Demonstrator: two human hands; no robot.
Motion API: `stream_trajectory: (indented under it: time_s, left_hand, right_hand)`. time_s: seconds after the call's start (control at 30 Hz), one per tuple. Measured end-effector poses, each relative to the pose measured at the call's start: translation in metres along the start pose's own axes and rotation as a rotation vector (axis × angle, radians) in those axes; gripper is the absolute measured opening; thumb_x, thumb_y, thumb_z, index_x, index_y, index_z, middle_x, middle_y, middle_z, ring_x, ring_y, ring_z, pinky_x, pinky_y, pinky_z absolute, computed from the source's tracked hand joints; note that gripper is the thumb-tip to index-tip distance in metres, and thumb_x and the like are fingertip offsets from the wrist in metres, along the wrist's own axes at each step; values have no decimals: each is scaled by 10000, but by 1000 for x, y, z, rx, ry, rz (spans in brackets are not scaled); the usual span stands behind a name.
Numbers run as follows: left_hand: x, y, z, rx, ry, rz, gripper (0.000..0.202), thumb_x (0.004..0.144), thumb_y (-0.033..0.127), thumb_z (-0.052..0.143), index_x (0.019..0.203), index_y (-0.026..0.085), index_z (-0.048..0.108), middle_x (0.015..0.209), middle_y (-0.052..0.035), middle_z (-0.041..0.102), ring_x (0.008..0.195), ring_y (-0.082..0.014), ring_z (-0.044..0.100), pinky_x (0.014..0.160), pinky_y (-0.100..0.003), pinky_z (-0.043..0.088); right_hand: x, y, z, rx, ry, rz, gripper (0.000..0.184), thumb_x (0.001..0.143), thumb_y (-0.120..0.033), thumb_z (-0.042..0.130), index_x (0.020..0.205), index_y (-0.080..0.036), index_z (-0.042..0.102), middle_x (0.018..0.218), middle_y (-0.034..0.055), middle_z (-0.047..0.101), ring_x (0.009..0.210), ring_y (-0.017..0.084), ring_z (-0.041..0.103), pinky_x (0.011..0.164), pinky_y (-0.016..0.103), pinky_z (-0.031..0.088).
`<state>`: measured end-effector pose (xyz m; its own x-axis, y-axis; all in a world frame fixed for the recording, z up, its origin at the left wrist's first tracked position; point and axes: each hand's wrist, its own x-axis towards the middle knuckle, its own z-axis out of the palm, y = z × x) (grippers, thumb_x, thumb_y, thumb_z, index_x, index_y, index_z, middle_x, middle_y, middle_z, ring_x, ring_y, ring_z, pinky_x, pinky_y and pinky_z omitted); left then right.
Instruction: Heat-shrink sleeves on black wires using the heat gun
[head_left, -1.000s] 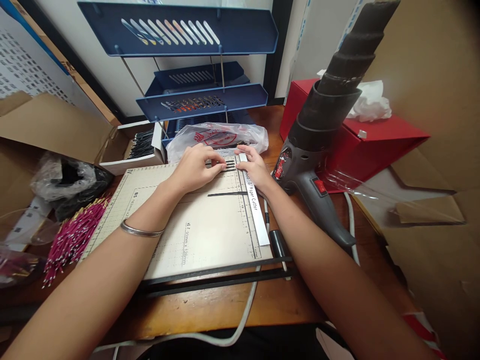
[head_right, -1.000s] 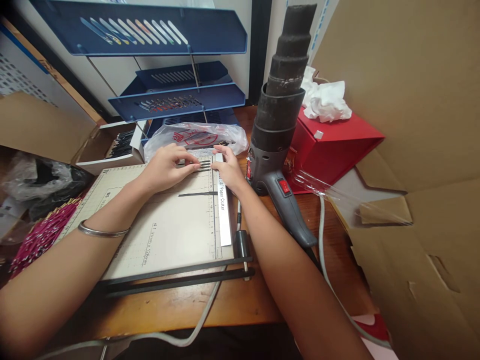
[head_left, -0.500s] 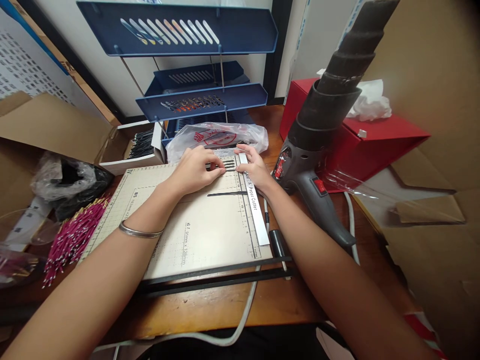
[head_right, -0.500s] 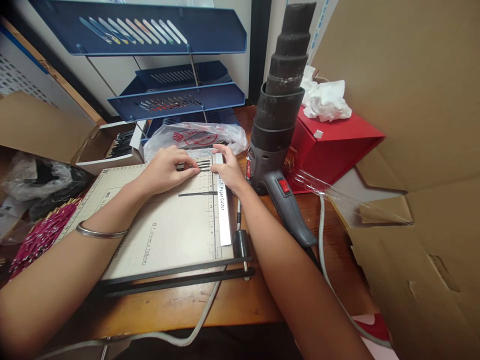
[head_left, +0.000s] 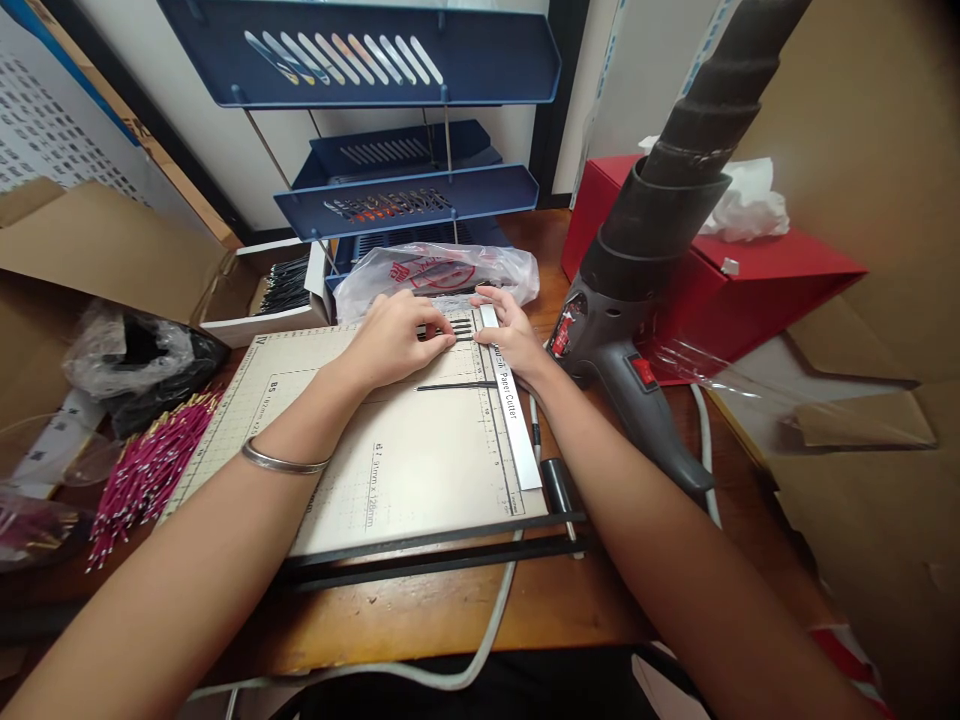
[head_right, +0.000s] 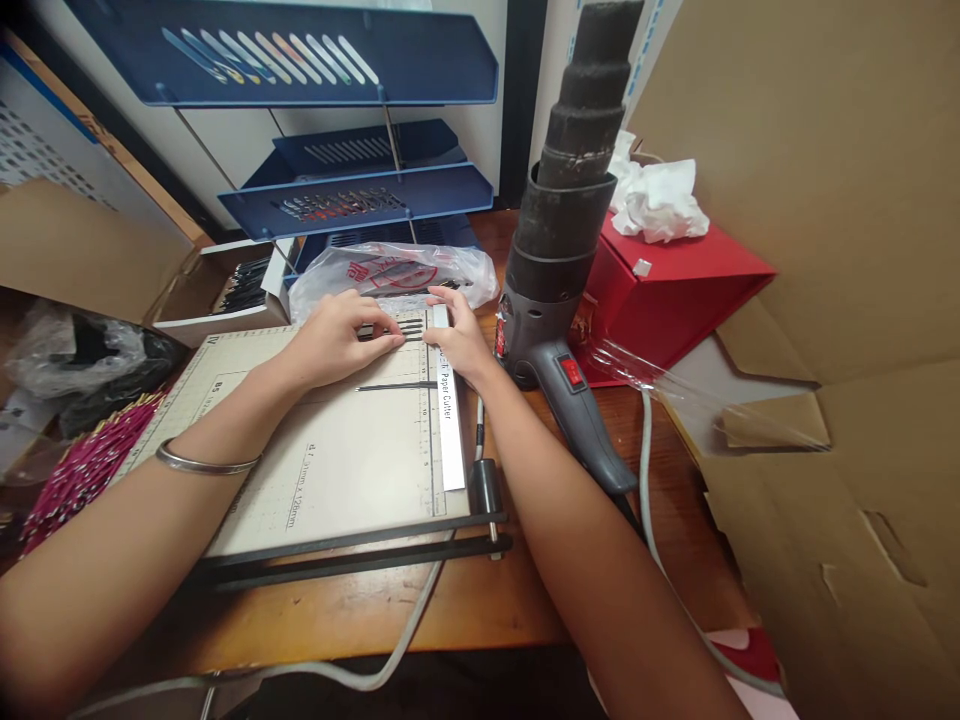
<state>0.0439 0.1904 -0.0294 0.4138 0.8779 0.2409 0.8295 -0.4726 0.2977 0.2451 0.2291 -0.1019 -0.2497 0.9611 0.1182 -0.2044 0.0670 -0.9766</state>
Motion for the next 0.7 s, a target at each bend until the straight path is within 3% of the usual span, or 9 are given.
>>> stream_trajectory:
  time_s: [0.7]
  left_hand:
    - [-2,3,-1,25,-10,0,232,972,377,665,910,241,843,885,-67,772,901,-269,585,876,-426,368]
  right_hand:
    - [2,0,-2,13,-2,9,742,525,-238,729,1242,-305,550,1408,74,630,1421,353,571,1311,598,402]
